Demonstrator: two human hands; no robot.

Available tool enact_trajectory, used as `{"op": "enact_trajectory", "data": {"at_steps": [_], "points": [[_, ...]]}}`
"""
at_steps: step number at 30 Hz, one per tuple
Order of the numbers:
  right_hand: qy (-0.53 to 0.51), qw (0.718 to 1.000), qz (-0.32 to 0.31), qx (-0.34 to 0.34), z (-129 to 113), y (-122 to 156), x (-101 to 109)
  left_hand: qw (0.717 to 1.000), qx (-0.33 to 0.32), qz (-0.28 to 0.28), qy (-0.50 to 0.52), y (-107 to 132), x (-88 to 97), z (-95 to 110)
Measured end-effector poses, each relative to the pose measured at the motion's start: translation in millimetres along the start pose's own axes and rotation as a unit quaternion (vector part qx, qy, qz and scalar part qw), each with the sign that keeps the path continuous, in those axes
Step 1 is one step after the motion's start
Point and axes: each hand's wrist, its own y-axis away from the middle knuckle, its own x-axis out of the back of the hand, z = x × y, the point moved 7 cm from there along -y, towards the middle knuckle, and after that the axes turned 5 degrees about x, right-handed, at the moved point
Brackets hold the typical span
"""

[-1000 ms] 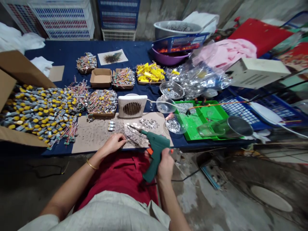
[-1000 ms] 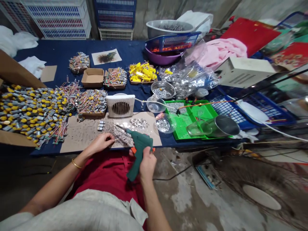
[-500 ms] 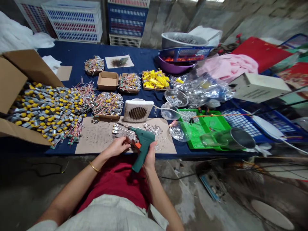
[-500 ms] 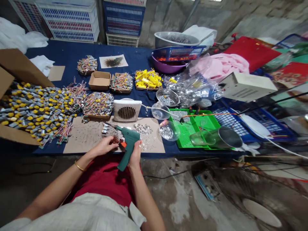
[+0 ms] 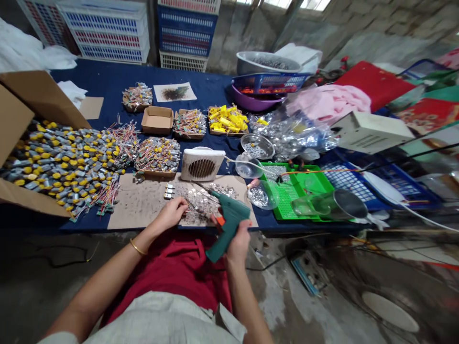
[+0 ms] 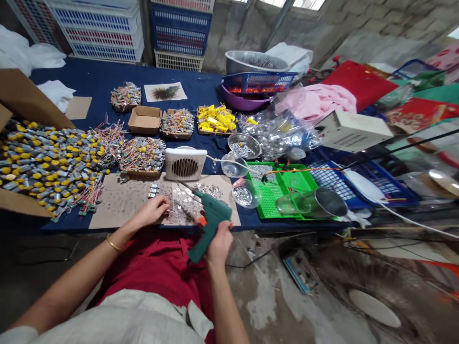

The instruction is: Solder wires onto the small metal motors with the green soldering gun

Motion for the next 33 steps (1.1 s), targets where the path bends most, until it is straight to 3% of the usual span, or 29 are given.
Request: {"op": "enact_trajectory", "data": {"at_steps": [4, 7, 11, 16, 23, 27, 33], "points": [[0.089, 0.994, 0.030, -0.047, -22.4, 2.0, 51.8, 0.991, -0.033, -0.061, -0.111, -17.7, -3.8, 18.5], [0.192, 0.979, 0.013, -0.061, -32.0, 7.8, 67.9, 0.983, -0.044, -0.064, -0.168, -26.2, -6.7, 26.1], [0.312, 0.947, -0.071, 0.035, -42.6, 12.9, 59.1, 0.978, -0.037, -0.094, -0.181, -24.9, -12.5, 19.1], [0.381, 0.909, -0.110, 0.125, -51.2, 13.4, 47.7, 0.970, -0.027, -0.101, -0.218, -21.6, -10.1, 14.7], [0.370, 0.918, -0.097, 0.100, -53.6, 11.9, 48.6, 0.950, -0.102, -0.111, -0.273, -21.6, -18.5, 33.6], [0.358, 0.926, -0.083, 0.090, -49.9, 12.1, 53.0, 0.948, -0.092, -0.110, -0.283, -23.6, -24.2, 30.1], [0.335, 0.937, -0.083, 0.054, -48.0, 10.3, 54.1, 0.955, -0.049, -0.048, -0.287, -18.8, -31.4, 26.7]]}}
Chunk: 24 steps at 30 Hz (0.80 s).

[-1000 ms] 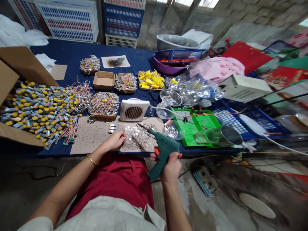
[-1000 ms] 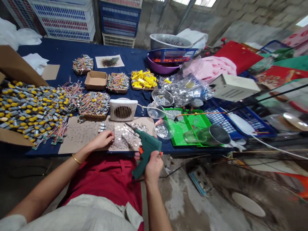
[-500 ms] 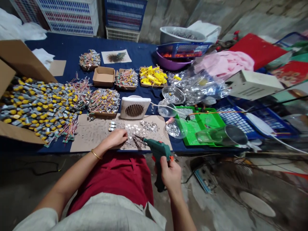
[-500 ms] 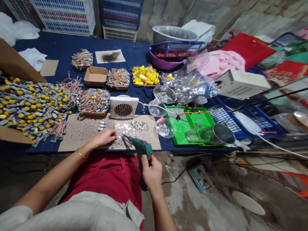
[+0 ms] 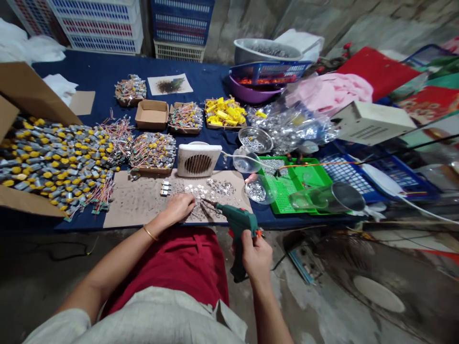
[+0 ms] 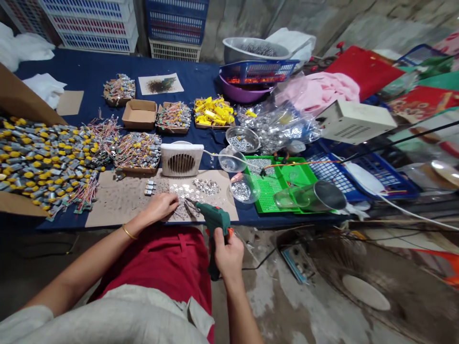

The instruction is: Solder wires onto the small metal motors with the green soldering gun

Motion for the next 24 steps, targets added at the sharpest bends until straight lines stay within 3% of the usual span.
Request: {"op": "enact_trajectory", "data": {"at_steps": [4, 10, 15, 24], "points": [[-0.028, 0.999, 0.007, -0.015, 1.6, -1.4, 2.8, 1.000, 0.012, 0.013, 0.019, 6.7, -1.6, 0.0], [-0.073, 0.995, 0.011, -0.062, 12.4, 2.6, 6.6, 0.998, -0.053, -0.008, 0.034, 1.1, -0.4, 7.8], [-0.095, 0.991, 0.017, -0.089, 18.2, 8.0, 9.2, 1.000, -0.022, 0.000, 0.019, -5.4, -6.3, 9.6], [-0.031, 0.999, 0.005, -0.006, 6.1, 10.1, 9.9, 0.992, -0.010, 0.027, 0.120, 9.9, -0.7, -3.2]]}}
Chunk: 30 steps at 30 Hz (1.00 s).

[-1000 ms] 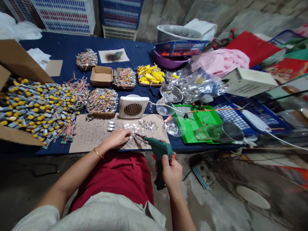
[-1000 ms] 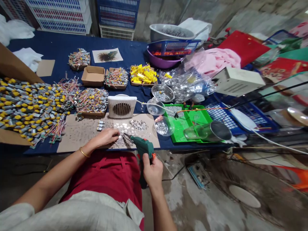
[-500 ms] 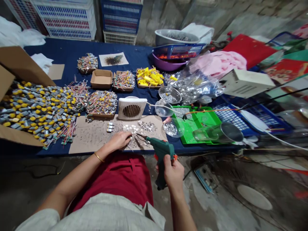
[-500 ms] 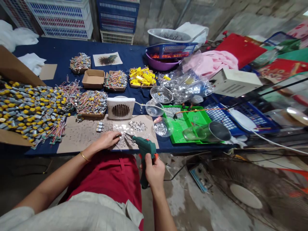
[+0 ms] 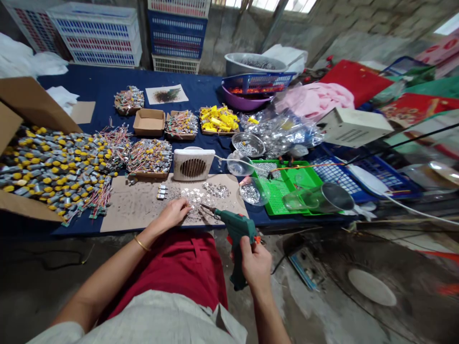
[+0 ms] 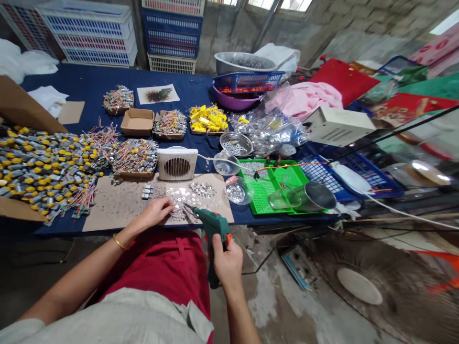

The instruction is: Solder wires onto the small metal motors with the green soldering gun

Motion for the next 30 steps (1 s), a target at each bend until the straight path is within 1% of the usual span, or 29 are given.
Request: {"op": "enact_trajectory", "data": {"at_steps": [3, 4, 7, 9, 15, 20, 30], "points": [[0.047, 0.998, 0.005, 0.048, -9.7, 1.4, -2.7, 0.999, -0.012, -0.029, 0.020, 5.2, 0.4, -3.0], [0.061, 0.996, 0.005, 0.065, -13.1, 1.9, -4.0, 0.999, -0.009, -0.030, 0.024, 6.3, 0.4, -4.3], [0.093, 0.990, 0.004, 0.103, -21.4, 4.0, -7.3, 0.999, 0.021, -0.004, 0.045, 7.8, 1.1, -9.7], [0.107, 0.988, 0.006, 0.115, -24.0, 5.2, -8.3, 0.998, 0.035, 0.010, 0.054, 7.5, 0.1, -11.2], [0.119, 0.985, -0.020, 0.122, -25.6, 5.3, -17.5, 0.997, 0.061, 0.002, 0.036, 0.5, -2.0, -9.5], [0.104, 0.987, -0.016, 0.122, -29.8, 2.9, -21.6, 0.996, 0.092, -0.013, -0.004, -7.2, -2.9, -11.7], [0.105, 0.986, -0.031, 0.126, -33.4, -1.2, -24.5, 0.994, 0.102, -0.034, -0.020, -8.4, -6.3, -12.5]]}}
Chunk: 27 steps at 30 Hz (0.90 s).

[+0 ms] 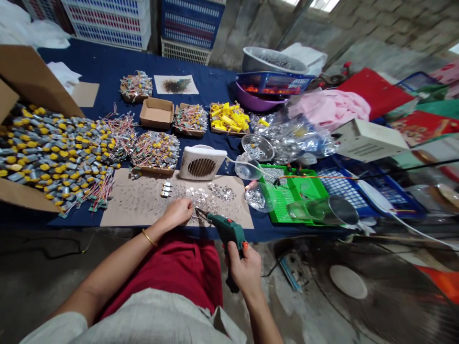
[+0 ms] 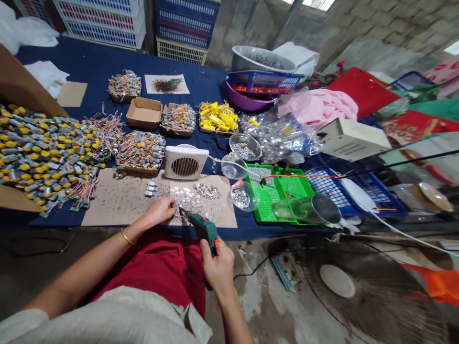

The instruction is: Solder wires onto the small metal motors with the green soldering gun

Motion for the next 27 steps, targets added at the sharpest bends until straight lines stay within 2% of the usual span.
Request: {"op": "enact_trajectory", "data": {"at_steps": [10, 20, 27], "points": [[0.034, 0.999, -0.009, 0.021, -1.6, -0.8, -5.8, 1.000, 0.011, 0.004, -0.020, -1.1, -2.7, -0.9], [0.082, 0.987, 0.005, 0.140, -42.9, -0.4, -11.6, 0.998, 0.039, -0.015, -0.050, -1.5, -4.1, 0.5], [0.078, 0.992, 0.049, 0.089, -25.6, 9.6, 3.3, 0.998, 0.034, -0.005, -0.046, -1.9, -2.0, 1.1]]}}
